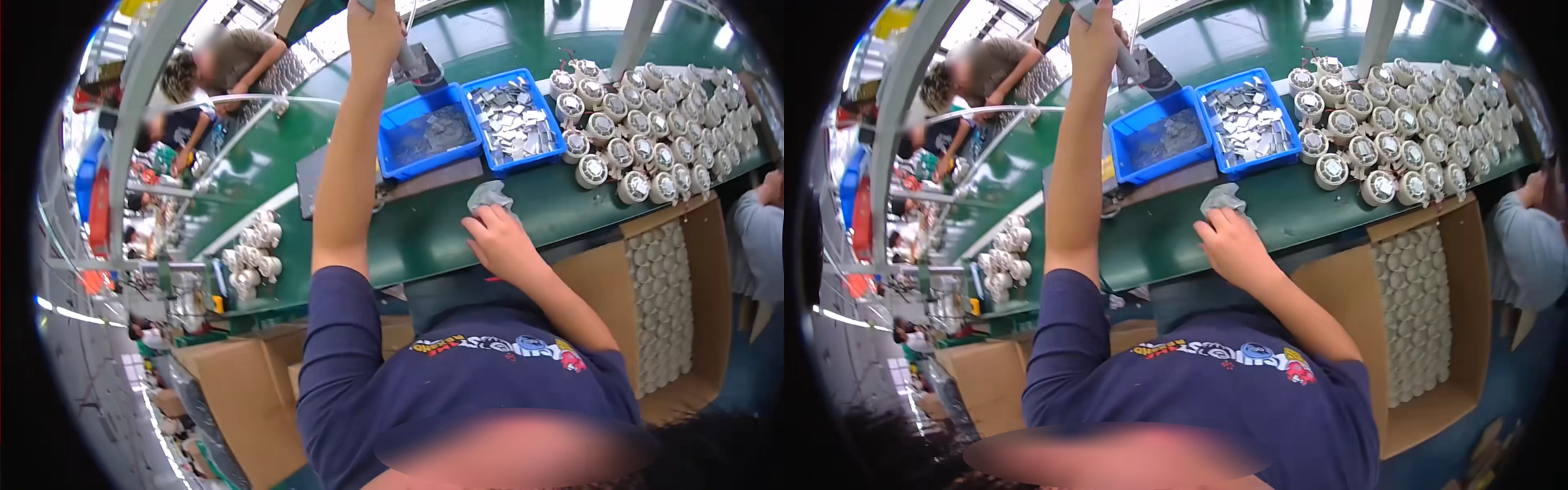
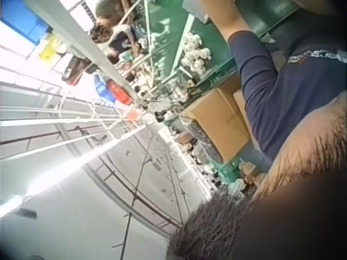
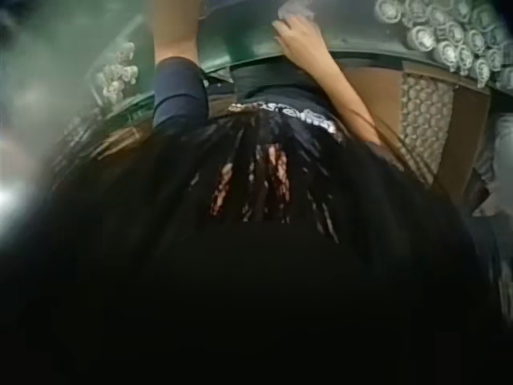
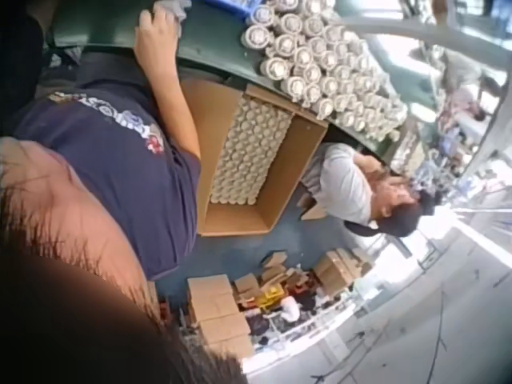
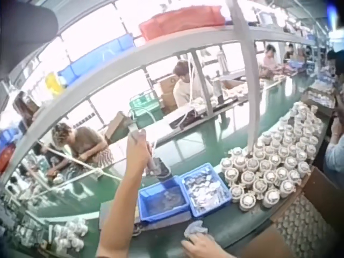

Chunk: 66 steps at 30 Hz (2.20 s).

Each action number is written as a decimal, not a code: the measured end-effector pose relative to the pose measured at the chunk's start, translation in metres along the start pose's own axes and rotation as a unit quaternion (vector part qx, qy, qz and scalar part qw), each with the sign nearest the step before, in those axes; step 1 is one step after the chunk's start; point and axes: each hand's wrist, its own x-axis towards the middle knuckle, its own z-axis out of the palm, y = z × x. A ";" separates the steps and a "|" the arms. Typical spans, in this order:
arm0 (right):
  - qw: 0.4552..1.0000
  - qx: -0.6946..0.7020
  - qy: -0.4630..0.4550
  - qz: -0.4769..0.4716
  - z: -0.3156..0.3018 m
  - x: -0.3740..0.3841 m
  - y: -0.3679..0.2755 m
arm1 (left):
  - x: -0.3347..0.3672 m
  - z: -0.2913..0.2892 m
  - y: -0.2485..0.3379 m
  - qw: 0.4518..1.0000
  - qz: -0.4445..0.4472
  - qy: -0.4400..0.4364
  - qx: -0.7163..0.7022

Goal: Cleaning and assembling small pump-like mechanical components on a factory assembly line.

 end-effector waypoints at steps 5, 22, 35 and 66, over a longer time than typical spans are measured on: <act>0.997 -0.006 0.067 0.022 -0.013 0.003 -0.003 | 0.016 -0.013 -0.021 0.998 0.060 -0.012 -0.010; 0.981 -0.089 0.040 0.165 -0.070 -0.039 -0.005 | -0.080 -0.050 -0.010 0.975 0.215 0.053 0.015; 0.974 -0.173 -0.120 0.084 0.012 -0.005 -0.020 | -0.367 -0.229 -0.156 0.907 0.241 0.123 0.324; 0.996 0.036 -0.082 0.009 0.131 0.052 -0.106 | -0.328 -0.337 -0.199 0.863 -0.095 0.368 0.333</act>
